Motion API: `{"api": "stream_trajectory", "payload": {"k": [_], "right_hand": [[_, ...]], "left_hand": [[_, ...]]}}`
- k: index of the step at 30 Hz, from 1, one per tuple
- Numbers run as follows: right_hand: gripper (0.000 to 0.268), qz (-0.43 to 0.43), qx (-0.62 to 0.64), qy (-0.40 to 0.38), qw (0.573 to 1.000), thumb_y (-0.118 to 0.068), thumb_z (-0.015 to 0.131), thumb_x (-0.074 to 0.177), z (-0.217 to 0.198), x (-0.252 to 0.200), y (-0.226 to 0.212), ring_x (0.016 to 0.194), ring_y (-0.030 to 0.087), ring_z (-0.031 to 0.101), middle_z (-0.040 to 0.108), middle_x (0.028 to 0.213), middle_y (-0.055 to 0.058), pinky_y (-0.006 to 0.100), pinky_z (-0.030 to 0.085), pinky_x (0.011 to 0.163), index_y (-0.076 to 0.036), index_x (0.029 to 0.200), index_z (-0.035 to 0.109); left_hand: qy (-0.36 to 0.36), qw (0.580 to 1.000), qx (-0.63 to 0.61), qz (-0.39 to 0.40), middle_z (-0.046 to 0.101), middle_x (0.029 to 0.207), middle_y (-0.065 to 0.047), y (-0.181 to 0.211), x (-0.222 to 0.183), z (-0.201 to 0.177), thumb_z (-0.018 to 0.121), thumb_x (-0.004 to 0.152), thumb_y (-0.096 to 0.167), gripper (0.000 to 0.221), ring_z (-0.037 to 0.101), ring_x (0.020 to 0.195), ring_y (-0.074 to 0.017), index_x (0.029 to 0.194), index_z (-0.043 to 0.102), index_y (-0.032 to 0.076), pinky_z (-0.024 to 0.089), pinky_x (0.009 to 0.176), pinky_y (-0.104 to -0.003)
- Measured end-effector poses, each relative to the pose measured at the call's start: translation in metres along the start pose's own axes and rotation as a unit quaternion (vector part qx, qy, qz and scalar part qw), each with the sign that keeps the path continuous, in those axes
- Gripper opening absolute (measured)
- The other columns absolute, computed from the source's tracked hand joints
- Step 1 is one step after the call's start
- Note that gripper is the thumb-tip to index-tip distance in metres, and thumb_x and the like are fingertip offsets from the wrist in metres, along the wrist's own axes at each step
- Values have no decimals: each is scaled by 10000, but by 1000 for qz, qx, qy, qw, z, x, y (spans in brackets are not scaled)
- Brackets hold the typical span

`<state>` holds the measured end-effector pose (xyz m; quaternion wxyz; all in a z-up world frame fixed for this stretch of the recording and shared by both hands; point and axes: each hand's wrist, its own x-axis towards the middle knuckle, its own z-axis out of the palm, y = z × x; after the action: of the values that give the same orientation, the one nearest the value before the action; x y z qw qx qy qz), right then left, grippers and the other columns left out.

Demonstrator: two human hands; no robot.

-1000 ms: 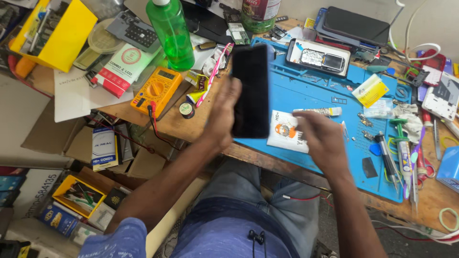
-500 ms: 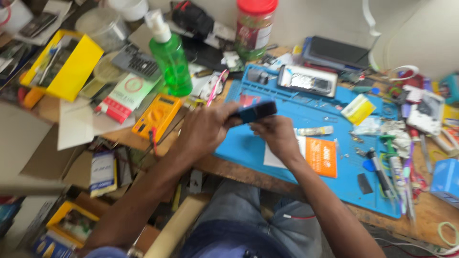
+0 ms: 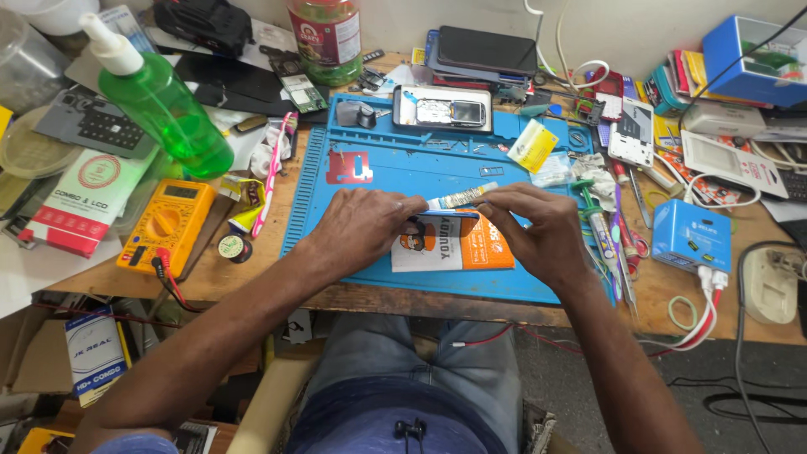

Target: The person repairs a disassembled smartphone by connecting internal components, attaching a back cover, and testing the device with a charging cable. They then handle a second white smartphone, applying a small amount of adhesive to its interior.

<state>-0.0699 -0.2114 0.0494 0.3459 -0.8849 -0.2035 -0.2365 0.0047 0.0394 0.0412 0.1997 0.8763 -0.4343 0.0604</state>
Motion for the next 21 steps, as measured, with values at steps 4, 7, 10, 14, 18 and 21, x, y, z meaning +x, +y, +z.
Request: {"api": "stream_trajectory", "payload": {"k": [4, 7, 10, 14, 18, 21], "right_hand": [[104, 26, -32, -53, 998, -71, 722, 951, -3, 5, 1, 768, 236, 736, 747, 939, 141, 345, 566, 656, 24, 994, 715], [108, 8, -49, -45, 998, -85, 723, 962, -1, 9, 0, 758, 235, 731, 736, 918, 135, 354, 564, 649, 18, 987, 703], [104, 1, -67, -58, 996, -90, 722, 960, 0, 12, -3, 751, 244, 734, 744, 937, 125, 361, 572, 647, 6, 998, 709], [127, -11, -111, -89, 990, -111, 717, 955, 0, 15, -3, 761, 283, 728, 732, 940, 129, 386, 575, 650, -7, 1028, 716], [140, -6, -173, -142, 975, -152, 718, 958, 3, 15, -1, 753, 307, 722, 733, 939, 127, 416, 571, 659, -38, 1038, 737], [309, -75, -184, -112, 974, -150, 739, 914, 6, 12, 3, 822, 327, 727, 729, 981, 155, 428, 577, 710, -11, 1189, 726]], "left_hand": [[-17, 1000, 2, -2, 754, 925, -86, -1, 4, 1, 649, 899, 156, 195, 728, 818, -350, 1090, 680, 129, 549, 617, -521], [-15, 1000, 2, 2, 754, 933, -79, -1, 4, 1, 648, 900, 155, 208, 733, 816, -340, 1104, 676, 123, 551, 604, -514], [-26, 1000, 4, -4, 755, 934, -70, -1, 4, -1, 648, 922, 177, 184, 734, 821, -332, 1098, 677, 130, 551, 611, -510], [-35, 999, -5, -5, 755, 923, -64, -2, 4, 0, 652, 927, 207, 193, 734, 807, -326, 1106, 680, 140, 549, 607, -508], [-43, 999, -5, -10, 756, 922, -55, -4, 5, 1, 652, 919, 198, 218, 733, 795, -319, 1130, 680, 152, 545, 598, -503], [-24, 1000, -19, 6, 755, 926, -65, -6, 7, 1, 670, 904, 203, 244, 731, 816, -322, 1141, 682, 150, 540, 604, -501]]}}
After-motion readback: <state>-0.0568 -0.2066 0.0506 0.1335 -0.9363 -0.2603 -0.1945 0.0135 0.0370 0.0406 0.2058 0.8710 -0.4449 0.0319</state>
